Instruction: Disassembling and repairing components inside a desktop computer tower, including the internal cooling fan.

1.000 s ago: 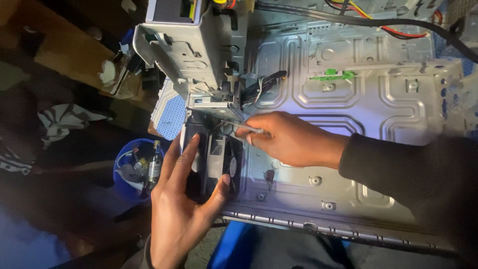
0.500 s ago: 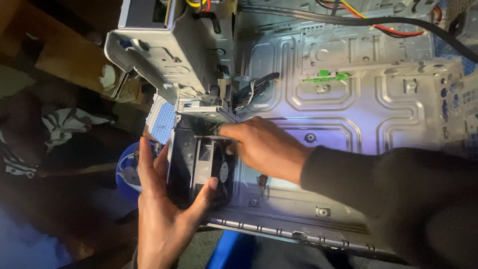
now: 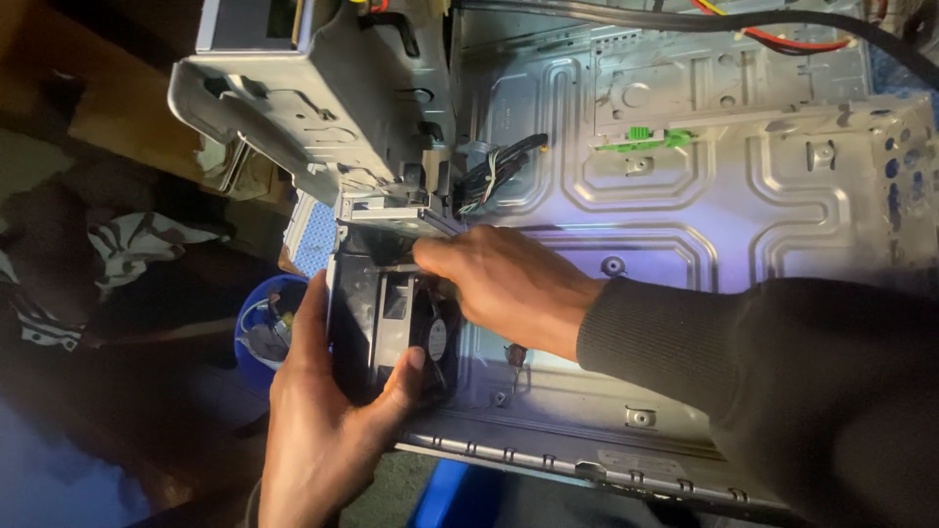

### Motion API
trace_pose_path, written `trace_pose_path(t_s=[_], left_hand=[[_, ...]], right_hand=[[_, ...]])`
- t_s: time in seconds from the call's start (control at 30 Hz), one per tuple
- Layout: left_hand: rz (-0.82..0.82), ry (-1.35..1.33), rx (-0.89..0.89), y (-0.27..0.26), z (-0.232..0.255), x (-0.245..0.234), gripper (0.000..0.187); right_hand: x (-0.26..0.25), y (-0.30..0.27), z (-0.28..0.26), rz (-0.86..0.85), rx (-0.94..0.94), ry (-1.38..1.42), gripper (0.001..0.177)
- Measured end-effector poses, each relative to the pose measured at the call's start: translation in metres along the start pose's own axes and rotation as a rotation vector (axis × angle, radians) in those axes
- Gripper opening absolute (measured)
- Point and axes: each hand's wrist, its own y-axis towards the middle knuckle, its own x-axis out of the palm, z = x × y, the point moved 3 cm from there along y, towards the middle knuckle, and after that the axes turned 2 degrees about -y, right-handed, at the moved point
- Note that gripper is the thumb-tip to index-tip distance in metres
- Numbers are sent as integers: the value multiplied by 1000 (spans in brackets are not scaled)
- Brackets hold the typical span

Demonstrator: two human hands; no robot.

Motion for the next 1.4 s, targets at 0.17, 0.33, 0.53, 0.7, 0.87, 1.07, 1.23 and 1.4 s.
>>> trace_pose_path(t_s=[0.17, 0.33, 0.53, 0.7, 0.87, 1.07, 1.23, 1.4], left_hand=[[-35, -32, -18, 0, -1, 1, 94], [-44, -47, -23, 2, 1, 2, 92], [-26, -139, -2, -2, -22, 5, 90], [-31, -211, -103, -2, -20, 6, 85], [-57, -144, -83, 2, -7, 8, 106], [-54, 65, 34, 1, -15, 5, 116], [-107, 0, 40, 1, -18, 5, 112], [-99, -7, 18, 1, -19, 4, 107]], right_hand=[[-9, 2, 1, 25, -214, 12, 25], [-7, 12, 18, -44, -145, 32, 25], [-7, 16, 28, -21, -201, 151, 14], [-2, 13, 30, -52, -102, 154, 5], [-6, 9, 21, 18, -218, 163, 18], [-4, 5, 22, 20, -98, 141, 28], [-2, 1, 23, 112, -137, 151, 21], [1, 3, 25, 151, -244, 169, 26]])
